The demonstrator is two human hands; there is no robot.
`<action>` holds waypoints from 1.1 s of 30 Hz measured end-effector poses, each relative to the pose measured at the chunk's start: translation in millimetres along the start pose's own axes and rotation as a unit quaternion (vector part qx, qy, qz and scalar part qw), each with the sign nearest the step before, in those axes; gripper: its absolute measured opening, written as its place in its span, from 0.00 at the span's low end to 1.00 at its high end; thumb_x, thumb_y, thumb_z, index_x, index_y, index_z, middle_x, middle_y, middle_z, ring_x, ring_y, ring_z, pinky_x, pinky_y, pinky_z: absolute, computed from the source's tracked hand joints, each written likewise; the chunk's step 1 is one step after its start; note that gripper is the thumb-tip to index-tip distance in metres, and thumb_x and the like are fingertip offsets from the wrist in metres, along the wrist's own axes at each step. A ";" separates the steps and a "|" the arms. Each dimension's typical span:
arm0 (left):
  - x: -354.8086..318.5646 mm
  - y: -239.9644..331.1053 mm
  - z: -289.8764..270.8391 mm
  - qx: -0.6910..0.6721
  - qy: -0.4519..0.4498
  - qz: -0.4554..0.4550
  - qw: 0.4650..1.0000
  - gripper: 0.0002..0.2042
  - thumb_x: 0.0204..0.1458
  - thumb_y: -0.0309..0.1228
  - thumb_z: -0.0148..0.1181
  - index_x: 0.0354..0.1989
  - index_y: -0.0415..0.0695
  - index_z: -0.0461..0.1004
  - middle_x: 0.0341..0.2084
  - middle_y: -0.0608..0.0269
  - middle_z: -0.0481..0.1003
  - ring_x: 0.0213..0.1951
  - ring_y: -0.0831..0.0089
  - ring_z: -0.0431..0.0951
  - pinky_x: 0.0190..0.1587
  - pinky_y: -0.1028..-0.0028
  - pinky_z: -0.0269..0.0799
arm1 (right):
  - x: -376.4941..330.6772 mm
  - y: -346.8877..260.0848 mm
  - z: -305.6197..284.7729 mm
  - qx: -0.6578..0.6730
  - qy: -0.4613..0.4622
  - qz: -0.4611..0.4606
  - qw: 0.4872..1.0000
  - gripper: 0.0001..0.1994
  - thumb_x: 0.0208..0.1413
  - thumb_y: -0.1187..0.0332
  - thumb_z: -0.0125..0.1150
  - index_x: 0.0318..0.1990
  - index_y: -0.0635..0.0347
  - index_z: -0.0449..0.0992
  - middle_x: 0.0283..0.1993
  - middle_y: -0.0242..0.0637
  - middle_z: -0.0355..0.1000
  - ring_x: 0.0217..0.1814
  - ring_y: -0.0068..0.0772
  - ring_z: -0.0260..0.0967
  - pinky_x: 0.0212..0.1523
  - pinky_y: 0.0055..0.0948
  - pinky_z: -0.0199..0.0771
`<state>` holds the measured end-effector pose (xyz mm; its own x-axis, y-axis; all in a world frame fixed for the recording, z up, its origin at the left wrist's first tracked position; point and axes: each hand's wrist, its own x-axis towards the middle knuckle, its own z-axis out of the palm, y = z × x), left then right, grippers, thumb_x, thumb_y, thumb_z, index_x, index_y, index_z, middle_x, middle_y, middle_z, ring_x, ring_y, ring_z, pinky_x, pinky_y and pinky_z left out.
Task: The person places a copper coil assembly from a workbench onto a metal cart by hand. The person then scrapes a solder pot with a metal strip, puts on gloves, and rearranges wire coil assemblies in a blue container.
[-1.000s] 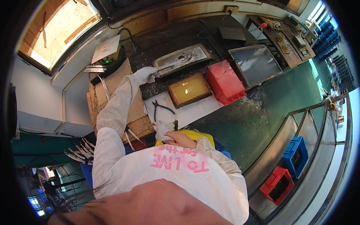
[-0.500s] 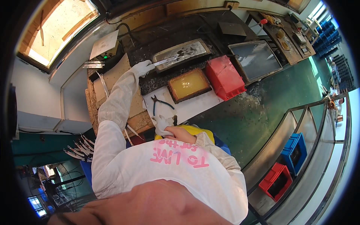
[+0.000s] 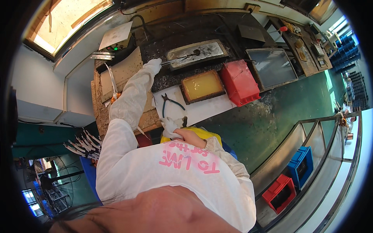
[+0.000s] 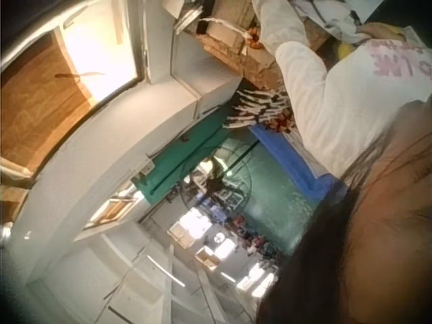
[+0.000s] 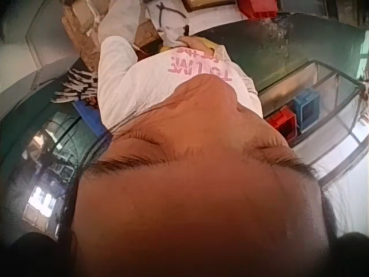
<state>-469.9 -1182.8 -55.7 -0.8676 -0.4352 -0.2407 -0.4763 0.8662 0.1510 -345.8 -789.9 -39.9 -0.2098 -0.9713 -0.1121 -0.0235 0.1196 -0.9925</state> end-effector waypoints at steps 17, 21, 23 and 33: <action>6.9 25.7 8.2 -0.034 0.055 0.018 0.998 0.11 0.57 0.37 0.53 0.44 0.46 0.72 0.41 0.49 0.77 0.48 0.48 0.76 0.49 0.55 0.71 | -0.9 -11.2 -0.2 -0.011 -0.001 0.001 1.000 0.18 0.58 0.63 0.60 0.53 0.60 0.71 0.40 0.46 0.72 0.39 0.37 0.71 0.42 0.30 0.70; 11.2 18.1 7.3 -0.059 0.085 0.011 0.995 0.09 0.56 0.33 0.53 0.43 0.46 0.73 0.40 0.48 0.77 0.48 0.49 0.76 0.49 0.56 0.72 | 0.9 -6.5 2.3 -0.001 0.008 0.007 1.000 0.17 0.57 0.63 0.61 0.50 0.60 0.72 0.38 0.45 0.72 0.38 0.35 0.71 0.40 0.29 0.69; 15.4 21.2 11.6 -0.103 0.101 -0.007 0.990 0.09 0.56 0.32 0.53 0.42 0.46 0.74 0.40 0.48 0.78 0.48 0.49 0.76 0.49 0.57 0.72 | 3.1 -7.6 1.9 -0.014 0.002 0.014 1.000 0.17 0.57 0.62 0.62 0.50 0.60 0.72 0.37 0.44 0.72 0.38 0.35 0.71 0.40 0.29 0.69; -67.8 32.1 -20.2 -0.512 0.264 0.023 0.817 0.11 0.59 0.27 0.55 0.49 0.42 0.74 0.35 0.61 0.79 0.36 0.77 0.79 0.42 0.76 0.74 | 4.8 -19.4 0.9 -0.001 -0.032 0.040 0.999 0.19 0.56 0.64 0.63 0.52 0.62 0.71 0.44 0.42 0.73 0.45 0.32 0.71 0.47 0.28 0.69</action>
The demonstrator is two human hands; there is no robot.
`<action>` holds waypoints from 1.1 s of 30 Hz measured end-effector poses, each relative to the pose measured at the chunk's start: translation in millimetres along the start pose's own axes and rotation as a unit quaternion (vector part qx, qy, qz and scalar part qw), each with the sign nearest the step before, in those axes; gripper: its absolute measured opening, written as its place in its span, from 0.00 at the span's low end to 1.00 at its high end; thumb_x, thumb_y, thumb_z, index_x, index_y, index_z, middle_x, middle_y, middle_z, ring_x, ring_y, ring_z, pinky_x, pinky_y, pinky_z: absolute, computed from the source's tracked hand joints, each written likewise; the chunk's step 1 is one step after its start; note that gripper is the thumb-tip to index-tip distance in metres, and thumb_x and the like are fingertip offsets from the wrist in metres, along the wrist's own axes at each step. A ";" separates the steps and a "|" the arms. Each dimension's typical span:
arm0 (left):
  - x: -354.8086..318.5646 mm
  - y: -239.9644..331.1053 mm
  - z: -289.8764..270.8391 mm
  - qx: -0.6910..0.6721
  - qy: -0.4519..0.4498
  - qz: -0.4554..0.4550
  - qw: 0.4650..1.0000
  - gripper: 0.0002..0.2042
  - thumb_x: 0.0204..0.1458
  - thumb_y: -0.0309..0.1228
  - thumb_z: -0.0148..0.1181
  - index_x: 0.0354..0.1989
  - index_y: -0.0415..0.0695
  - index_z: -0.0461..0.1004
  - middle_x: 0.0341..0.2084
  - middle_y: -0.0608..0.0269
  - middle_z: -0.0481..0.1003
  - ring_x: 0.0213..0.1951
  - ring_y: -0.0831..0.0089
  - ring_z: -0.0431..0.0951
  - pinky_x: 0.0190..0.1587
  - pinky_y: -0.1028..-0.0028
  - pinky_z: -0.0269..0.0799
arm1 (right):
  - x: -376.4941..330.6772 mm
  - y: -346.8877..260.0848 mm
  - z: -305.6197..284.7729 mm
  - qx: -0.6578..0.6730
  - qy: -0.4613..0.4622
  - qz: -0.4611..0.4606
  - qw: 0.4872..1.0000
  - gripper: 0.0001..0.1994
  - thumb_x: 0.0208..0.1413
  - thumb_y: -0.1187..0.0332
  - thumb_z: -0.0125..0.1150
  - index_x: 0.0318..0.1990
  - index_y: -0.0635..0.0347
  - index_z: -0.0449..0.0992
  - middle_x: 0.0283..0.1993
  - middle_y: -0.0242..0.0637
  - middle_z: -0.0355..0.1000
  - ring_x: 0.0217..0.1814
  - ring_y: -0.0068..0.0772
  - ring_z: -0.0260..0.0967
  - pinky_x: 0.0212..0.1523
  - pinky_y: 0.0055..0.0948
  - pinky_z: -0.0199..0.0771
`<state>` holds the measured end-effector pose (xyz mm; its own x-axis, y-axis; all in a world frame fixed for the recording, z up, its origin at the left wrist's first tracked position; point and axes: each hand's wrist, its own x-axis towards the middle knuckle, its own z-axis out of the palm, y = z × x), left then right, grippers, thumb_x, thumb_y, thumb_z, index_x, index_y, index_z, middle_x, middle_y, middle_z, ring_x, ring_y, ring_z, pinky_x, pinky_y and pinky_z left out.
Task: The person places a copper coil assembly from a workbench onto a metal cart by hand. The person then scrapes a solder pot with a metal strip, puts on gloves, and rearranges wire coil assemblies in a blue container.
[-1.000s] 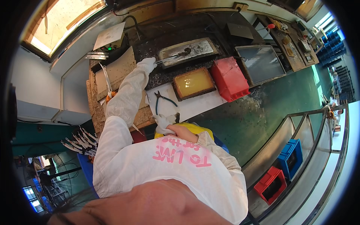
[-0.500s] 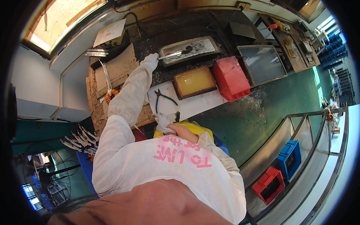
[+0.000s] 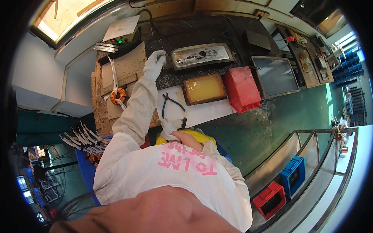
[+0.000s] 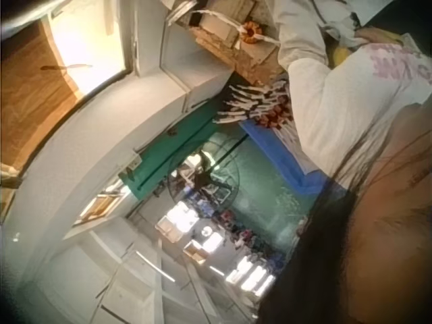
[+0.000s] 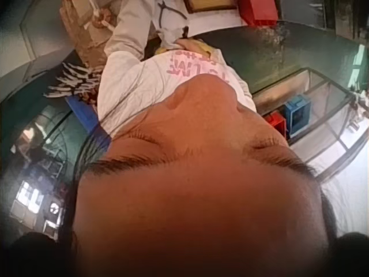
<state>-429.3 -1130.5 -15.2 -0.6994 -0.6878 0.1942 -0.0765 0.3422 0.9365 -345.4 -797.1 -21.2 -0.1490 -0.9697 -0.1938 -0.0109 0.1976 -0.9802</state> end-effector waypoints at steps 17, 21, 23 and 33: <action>-320.2 -18.8 -132.0 -0.201 0.165 -0.246 0.934 0.12 0.62 0.29 0.53 0.51 0.39 0.72 0.39 0.63 0.76 0.38 0.77 0.77 0.44 0.77 0.74 | 45.3 -14.5 55.6 -0.153 -0.206 -0.056 0.965 0.11 0.55 0.67 0.58 0.43 0.61 0.71 0.34 0.48 0.71 0.37 0.50 0.72 0.38 0.38 0.69; -340.9 -7.3 -146.3 -0.197 0.197 -0.246 0.928 0.11 0.63 0.30 0.53 0.49 0.38 0.73 0.38 0.63 0.76 0.36 0.79 0.76 0.42 0.79 0.74 | 50.6 -11.1 94.8 -0.180 -0.177 -0.074 0.965 0.12 0.56 0.67 0.58 0.45 0.60 0.70 0.32 0.47 0.71 0.32 0.48 0.71 0.35 0.38 0.69; -349.8 -2.3 -154.5 -0.195 0.204 -0.235 0.930 0.10 0.63 0.30 0.52 0.48 0.39 0.73 0.37 0.64 0.76 0.34 0.81 0.75 0.40 0.80 0.73 | 50.0 -28.4 109.2 -0.160 -0.131 0.021 0.978 0.13 0.58 0.65 0.58 0.47 0.59 0.66 0.30 0.43 0.70 0.26 0.38 0.70 0.30 0.35 0.69; -384.1 22.8 -170.3 -0.119 -0.178 -0.312 0.926 0.11 0.59 0.36 0.56 0.36 0.39 0.75 0.26 0.67 0.76 0.31 0.81 0.74 0.37 0.78 0.69 | 41.8 -5.1 134.9 0.054 0.016 0.112 0.992 0.15 0.64 0.58 0.55 0.46 0.60 0.63 0.28 0.31 0.69 0.25 0.20 0.68 0.25 0.23 0.67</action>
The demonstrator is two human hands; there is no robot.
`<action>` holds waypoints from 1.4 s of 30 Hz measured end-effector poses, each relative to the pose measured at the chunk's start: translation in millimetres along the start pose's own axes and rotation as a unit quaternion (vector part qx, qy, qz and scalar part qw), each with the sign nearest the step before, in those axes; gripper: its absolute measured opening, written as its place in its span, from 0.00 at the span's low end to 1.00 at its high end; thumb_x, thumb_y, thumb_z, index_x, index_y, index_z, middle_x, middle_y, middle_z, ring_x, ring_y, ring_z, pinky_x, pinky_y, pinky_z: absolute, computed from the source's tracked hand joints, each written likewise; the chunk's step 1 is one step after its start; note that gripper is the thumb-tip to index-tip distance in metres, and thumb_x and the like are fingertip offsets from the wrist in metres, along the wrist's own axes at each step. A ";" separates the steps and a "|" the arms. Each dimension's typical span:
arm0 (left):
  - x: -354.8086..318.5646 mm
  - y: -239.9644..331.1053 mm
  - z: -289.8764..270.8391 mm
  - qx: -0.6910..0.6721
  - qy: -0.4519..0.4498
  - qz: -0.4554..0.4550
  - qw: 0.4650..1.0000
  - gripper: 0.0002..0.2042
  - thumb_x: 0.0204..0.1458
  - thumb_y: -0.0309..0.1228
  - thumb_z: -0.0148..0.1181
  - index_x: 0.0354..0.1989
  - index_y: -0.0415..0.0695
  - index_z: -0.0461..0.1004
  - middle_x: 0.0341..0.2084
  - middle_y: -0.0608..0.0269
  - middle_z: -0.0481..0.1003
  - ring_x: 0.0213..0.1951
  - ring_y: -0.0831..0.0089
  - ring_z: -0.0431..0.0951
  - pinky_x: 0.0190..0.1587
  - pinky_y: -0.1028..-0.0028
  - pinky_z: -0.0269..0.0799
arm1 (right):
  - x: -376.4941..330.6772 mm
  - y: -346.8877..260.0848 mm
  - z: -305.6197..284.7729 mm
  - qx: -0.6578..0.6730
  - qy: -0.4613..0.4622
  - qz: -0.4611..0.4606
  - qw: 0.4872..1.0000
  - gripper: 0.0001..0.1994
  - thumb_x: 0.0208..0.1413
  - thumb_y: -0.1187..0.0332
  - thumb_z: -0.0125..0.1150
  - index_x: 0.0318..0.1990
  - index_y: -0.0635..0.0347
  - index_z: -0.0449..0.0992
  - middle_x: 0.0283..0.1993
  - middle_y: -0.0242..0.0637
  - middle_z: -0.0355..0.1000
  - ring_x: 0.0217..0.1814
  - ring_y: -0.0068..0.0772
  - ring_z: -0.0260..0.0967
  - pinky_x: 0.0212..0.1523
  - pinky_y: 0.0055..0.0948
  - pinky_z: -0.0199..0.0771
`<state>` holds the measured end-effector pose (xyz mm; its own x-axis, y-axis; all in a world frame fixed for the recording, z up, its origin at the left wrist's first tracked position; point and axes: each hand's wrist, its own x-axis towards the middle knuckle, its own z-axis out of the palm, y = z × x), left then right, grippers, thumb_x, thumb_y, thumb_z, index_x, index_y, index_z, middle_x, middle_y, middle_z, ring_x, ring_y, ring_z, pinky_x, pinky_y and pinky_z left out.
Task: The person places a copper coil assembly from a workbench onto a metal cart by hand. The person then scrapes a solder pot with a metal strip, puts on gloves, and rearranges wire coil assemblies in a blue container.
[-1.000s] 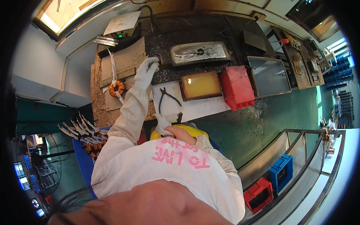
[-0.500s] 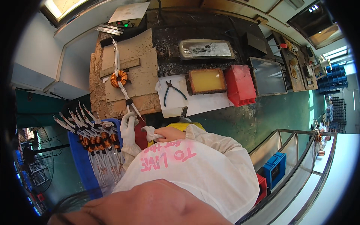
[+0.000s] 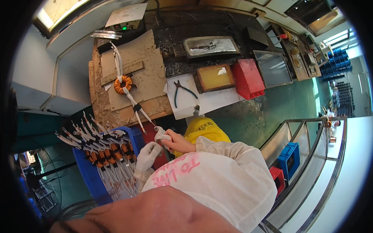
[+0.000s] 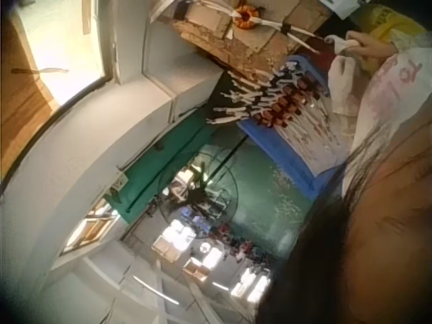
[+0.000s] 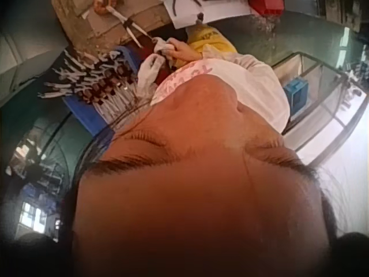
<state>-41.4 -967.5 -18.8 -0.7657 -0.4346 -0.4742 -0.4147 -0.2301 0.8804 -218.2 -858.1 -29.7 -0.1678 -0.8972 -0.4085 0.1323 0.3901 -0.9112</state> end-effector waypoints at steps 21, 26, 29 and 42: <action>8.6 -193.9 212.9 0.186 0.398 -0.119 0.890 0.19 0.60 0.44 0.50 0.47 0.40 0.71 0.43 0.43 0.74 0.45 0.44 0.75 0.47 0.53 0.71 | -65.7 204.9 -173.4 -0.598 0.092 -0.202 0.770 0.27 0.58 0.47 0.56 0.57 0.55 0.66 0.56 0.50 0.65 0.52 0.55 0.68 0.54 0.47 0.67; 1.8 -318.2 204.0 0.306 0.350 -0.240 0.852 0.22 0.58 0.50 0.47 0.49 0.43 0.69 0.40 0.39 0.72 0.45 0.39 0.74 0.48 0.49 0.69 | -49.0 229.2 -205.2 -0.480 -0.014 0.134 0.867 0.40 0.52 0.35 0.52 0.69 0.46 0.56 0.65 0.57 0.59 0.65 0.62 0.59 0.66 0.47 0.58; 21.5 -305.6 194.0 0.307 0.345 -0.235 0.855 0.24 0.60 0.49 0.44 0.56 0.44 0.63 0.47 0.36 0.73 0.47 0.38 0.74 0.50 0.49 0.70 | -40.2 227.8 -207.0 -0.444 -0.023 0.145 0.884 0.41 0.53 0.33 0.47 0.71 0.44 0.52 0.66 0.60 0.57 0.68 0.64 0.57 0.67 0.51 0.57; -44.4 -261.1 233.8 0.185 0.452 -0.166 0.856 0.29 0.61 0.49 0.43 0.63 0.40 0.61 0.48 0.34 0.73 0.53 0.42 0.73 0.55 0.55 0.67 | -54.4 252.0 -210.9 -0.508 -0.025 -0.068 0.858 0.24 0.64 0.46 0.43 0.46 0.61 0.70 0.41 0.62 0.75 0.44 0.64 0.73 0.46 0.53 0.72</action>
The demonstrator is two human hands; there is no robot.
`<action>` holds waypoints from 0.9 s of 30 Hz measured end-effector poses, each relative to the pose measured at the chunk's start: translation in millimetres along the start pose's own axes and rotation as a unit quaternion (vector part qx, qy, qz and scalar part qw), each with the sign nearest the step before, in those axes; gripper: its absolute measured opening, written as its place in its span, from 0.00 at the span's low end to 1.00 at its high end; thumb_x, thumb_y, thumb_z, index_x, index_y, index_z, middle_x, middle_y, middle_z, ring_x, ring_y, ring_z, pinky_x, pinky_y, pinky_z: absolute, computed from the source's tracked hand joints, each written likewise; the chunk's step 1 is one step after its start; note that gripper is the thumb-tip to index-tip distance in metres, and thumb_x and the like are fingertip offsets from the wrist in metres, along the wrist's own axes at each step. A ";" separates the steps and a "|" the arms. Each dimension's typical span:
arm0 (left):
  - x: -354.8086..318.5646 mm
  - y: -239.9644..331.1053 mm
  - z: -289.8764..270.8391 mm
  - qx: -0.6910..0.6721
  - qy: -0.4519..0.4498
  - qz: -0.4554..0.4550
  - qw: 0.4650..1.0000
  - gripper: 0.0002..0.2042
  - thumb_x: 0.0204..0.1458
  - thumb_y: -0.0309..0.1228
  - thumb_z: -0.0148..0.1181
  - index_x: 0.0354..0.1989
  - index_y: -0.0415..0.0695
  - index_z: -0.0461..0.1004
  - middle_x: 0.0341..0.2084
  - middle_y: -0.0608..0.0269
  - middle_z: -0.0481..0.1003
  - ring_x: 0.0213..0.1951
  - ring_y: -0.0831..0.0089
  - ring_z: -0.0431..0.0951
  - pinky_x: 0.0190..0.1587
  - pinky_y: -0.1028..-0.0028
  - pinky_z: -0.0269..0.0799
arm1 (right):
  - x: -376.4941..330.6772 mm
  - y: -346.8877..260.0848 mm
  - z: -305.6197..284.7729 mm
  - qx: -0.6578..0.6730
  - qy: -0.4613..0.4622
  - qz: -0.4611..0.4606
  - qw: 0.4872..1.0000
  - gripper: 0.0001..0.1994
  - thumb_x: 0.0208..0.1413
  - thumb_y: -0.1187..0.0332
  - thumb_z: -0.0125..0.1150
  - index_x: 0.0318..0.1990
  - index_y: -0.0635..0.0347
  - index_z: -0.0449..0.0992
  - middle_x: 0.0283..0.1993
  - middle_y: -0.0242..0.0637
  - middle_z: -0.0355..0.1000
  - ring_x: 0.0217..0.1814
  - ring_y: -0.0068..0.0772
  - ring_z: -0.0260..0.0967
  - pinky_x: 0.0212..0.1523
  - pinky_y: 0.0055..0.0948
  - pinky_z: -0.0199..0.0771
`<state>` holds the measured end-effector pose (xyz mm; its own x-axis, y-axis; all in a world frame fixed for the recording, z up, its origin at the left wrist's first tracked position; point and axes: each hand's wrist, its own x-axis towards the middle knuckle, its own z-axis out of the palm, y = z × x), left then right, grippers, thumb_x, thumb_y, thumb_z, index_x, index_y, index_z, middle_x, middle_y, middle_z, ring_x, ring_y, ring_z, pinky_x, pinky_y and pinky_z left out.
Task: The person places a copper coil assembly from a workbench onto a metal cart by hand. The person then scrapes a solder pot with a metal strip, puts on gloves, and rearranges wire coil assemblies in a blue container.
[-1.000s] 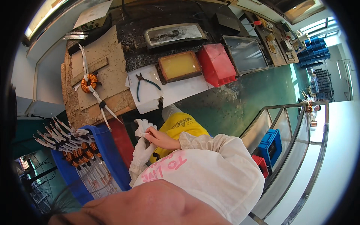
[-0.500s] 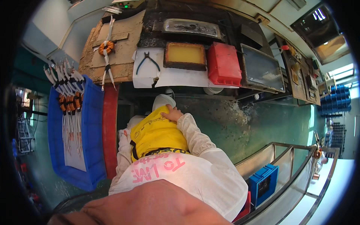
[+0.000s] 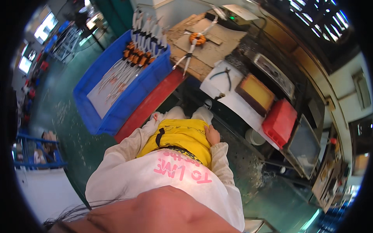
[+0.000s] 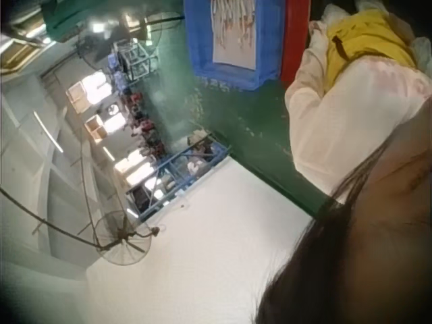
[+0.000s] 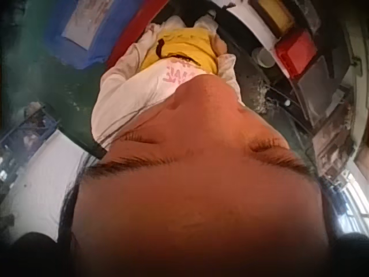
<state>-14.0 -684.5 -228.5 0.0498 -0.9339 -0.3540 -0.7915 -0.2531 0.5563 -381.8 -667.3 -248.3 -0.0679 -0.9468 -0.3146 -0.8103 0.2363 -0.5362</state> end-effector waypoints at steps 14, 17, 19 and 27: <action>-101.3 53.7 -144.8 0.026 0.238 0.086 0.967 0.13 0.57 0.37 0.55 0.44 0.43 0.71 0.37 0.47 0.76 0.41 0.47 0.77 0.42 0.55 0.72 | 2.8 -8.8 -20.9 -0.001 0.101 -0.165 0.981 0.16 0.57 0.62 0.61 0.48 0.63 0.71 0.46 0.52 0.69 0.50 0.56 0.67 0.50 0.45 0.67; -96.9 42.7 -213.8 0.097 0.407 0.117 0.901 0.13 0.55 0.33 0.59 0.47 0.43 0.73 0.37 0.49 0.77 0.42 0.47 0.76 0.42 0.59 0.72 | 20.0 -64.9 -55.2 0.039 0.158 -0.267 0.950 0.16 0.55 0.68 0.62 0.50 0.62 0.71 0.47 0.49 0.69 0.52 0.53 0.66 0.53 0.43 0.66; -91.6 13.5 -244.7 0.050 0.408 0.057 0.910 0.15 0.57 0.35 0.57 0.50 0.42 0.73 0.40 0.46 0.77 0.46 0.48 0.76 0.46 0.60 0.72 | 29.9 -122.6 -71.7 0.094 0.158 -0.356 0.916 0.16 0.54 0.73 0.62 0.50 0.63 0.71 0.47 0.49 0.68 0.52 0.53 0.65 0.54 0.41 0.65; -107.9 -76.7 -240.9 0.042 0.217 -0.249 0.943 0.21 0.61 0.47 0.43 0.56 0.50 0.68 0.44 0.43 0.76 0.49 0.43 0.75 0.51 0.54 0.69 | 43.8 -337.4 -33.7 0.069 0.032 -0.621 0.780 0.24 0.50 0.72 0.64 0.57 0.61 0.68 0.56 0.49 0.66 0.60 0.53 0.62 0.60 0.43 0.62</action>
<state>188.0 -625.2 -51.9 0.6589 -0.7240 -0.2040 -0.6483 -0.6842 0.3342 -131.0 -795.8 -54.8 0.6871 -0.4722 0.5522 -0.2048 -0.8551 -0.4763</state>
